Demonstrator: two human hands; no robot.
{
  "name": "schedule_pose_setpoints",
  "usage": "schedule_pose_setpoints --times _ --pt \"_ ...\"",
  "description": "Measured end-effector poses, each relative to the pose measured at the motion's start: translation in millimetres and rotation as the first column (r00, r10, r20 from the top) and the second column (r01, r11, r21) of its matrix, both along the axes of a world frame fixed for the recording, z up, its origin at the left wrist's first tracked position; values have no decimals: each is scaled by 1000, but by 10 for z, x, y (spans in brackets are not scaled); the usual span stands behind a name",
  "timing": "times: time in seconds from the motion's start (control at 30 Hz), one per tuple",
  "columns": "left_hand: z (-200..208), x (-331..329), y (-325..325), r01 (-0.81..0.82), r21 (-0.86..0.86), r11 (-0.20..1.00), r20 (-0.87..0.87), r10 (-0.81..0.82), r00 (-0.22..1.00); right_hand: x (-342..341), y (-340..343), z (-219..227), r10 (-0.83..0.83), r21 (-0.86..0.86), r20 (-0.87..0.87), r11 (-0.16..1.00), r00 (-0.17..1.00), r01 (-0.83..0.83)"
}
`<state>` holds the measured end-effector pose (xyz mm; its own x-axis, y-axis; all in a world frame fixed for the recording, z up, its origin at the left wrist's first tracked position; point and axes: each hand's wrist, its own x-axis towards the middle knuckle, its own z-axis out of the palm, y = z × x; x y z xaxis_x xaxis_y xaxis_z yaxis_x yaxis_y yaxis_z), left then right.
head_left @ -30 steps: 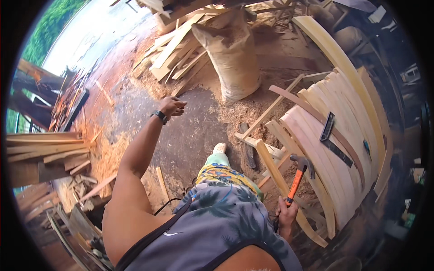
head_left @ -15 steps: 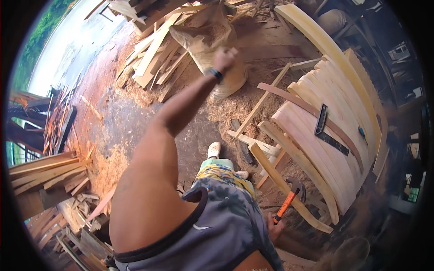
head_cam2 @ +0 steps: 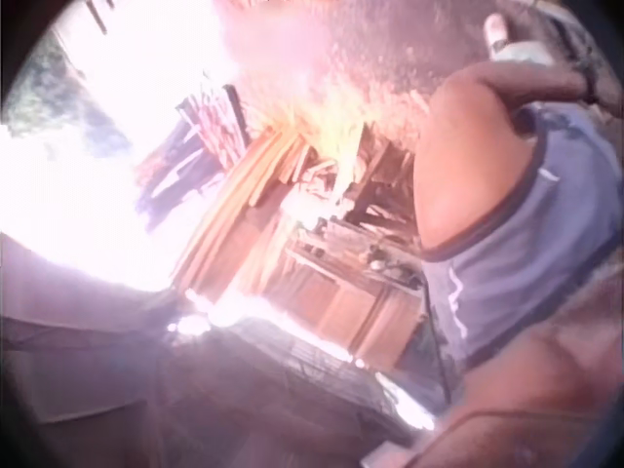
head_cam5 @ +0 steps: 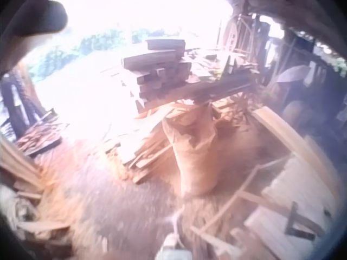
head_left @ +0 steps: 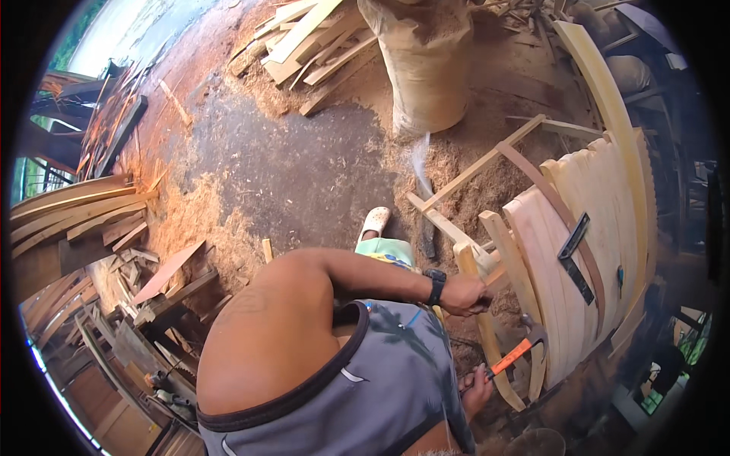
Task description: Assembling and marking curved wooden pieces for furniture construction using a hammer and a square.
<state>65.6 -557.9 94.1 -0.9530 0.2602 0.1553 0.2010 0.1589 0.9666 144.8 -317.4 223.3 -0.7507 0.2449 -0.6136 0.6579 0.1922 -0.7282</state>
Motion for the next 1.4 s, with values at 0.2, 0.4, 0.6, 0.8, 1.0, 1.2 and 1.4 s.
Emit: schedule_pose_setpoints --times 0.2,0.4,0.6,0.8,1.0,1.2,1.4 --pt "-15 -116 -165 70 42 997 -23 -69 997 168 -215 238 -23 13 20 1000 1000 23" --pt "150 -211 -273 163 -39 986 75 -160 984 219 -295 119 75 27 -22 997 997 -75" --pt "255 -182 86 327 -133 936 31 -326 945 554 -96 113 -15 64 -64 998 998 19" --pt "-21 -916 272 115 -431 895 -294 -259 920 777 101 -103 -173 -32 -48 985 984 171" --pt "-261 -1835 -106 299 -829 473 78 -432 898 867 278 -261 -237 -46 -29 971 971 236" --pt "-209 -2216 320 368 -917 152 180 -664 725 996 186 -422 -324 130 -68 935 944 330" --pt "-190 -2274 1465 566 -806 172 258 -759 598 710 -600 -324 -534 28 -66 843 843 537"
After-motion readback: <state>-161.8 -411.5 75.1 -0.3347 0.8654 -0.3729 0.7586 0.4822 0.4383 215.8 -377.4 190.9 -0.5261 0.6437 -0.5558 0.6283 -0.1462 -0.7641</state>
